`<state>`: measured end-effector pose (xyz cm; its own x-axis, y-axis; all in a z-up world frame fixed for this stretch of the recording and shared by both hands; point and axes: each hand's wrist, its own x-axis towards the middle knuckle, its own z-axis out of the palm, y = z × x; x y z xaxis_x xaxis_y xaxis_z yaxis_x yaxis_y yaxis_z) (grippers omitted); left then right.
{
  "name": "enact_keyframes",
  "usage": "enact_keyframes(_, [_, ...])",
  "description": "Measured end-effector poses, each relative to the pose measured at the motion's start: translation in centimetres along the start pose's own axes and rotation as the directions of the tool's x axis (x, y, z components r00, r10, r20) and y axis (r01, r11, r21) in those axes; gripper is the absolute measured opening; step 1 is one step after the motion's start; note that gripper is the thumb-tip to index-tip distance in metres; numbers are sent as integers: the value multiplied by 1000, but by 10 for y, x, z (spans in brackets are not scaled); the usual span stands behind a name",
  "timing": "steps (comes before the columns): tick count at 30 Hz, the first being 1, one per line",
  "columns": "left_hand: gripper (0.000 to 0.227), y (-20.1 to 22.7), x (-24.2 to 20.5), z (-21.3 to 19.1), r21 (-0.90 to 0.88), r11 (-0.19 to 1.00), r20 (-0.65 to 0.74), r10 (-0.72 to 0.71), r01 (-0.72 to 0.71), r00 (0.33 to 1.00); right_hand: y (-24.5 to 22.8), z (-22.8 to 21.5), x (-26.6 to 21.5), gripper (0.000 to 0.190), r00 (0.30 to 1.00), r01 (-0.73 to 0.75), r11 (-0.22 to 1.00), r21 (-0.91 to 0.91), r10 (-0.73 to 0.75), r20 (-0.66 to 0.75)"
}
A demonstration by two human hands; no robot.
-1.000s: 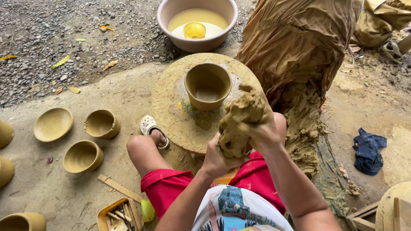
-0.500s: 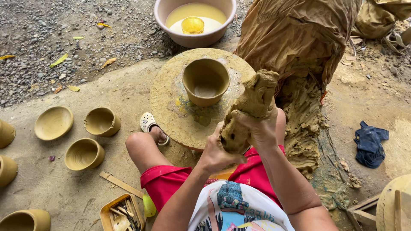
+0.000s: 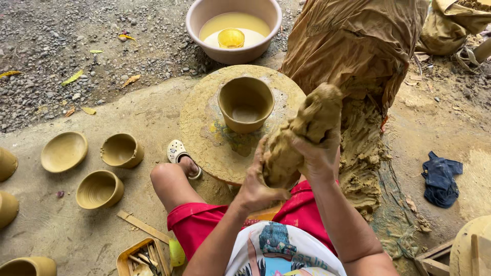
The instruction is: The person manipulates a large piece of raw clay by hand, kneading and shaping it into a long roll before beginning to build the walls of a larger ceramic vessel on a manually operated pottery wheel.
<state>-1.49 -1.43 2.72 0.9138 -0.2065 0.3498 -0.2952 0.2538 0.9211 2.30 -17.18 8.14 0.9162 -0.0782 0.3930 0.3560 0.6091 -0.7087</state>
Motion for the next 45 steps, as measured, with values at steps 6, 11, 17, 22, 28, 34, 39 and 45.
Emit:
enact_keyframes(6, [111, -8, -3, 14, 388, 912, -149, 203, -131, 968, 4, 12, -4, 72, 1000, 2, 996, -86, -2, 3])
enact_keyframes(11, [109, 16, -17, -23, 303, 953, 251, -68, -12, 966, -12, 0, 2, 81, 963, -174, 985, 7, 169, 211])
enact_keyframes(17, [64, 11, -3, -25, -206, 960, 330, -112, 187, 937, -7, 21, 8, 96, 895, -77, 996, -45, 89, 437])
enact_keyframes(22, [65, 14, -8, -16, 241, 970, -23, -18, 23, 1000, -48, 45, 6, 101, 900, -21, 993, -120, 71, 429])
enact_keyframes(28, [116, 30, -12, -9, -51, 984, -20, 171, -171, 985, -17, 30, 2, 66, 958, 87, 907, -412, 38, 286])
enact_keyframes(34, [105, 21, -7, -21, -235, 970, 117, 92, -62, 989, -8, 29, 6, 77, 871, -137, 962, -237, 231, 433])
enact_keyframes(39, [82, 20, -18, -10, 69, 987, -103, 149, -143, 983, -29, 55, 0, 100, 823, -37, 965, -258, 176, 539])
enact_keyframes(45, [111, 52, -23, 1, 177, 959, -185, 255, -223, 949, -14, 54, -21, 75, 947, 192, 795, -575, 4, 321])
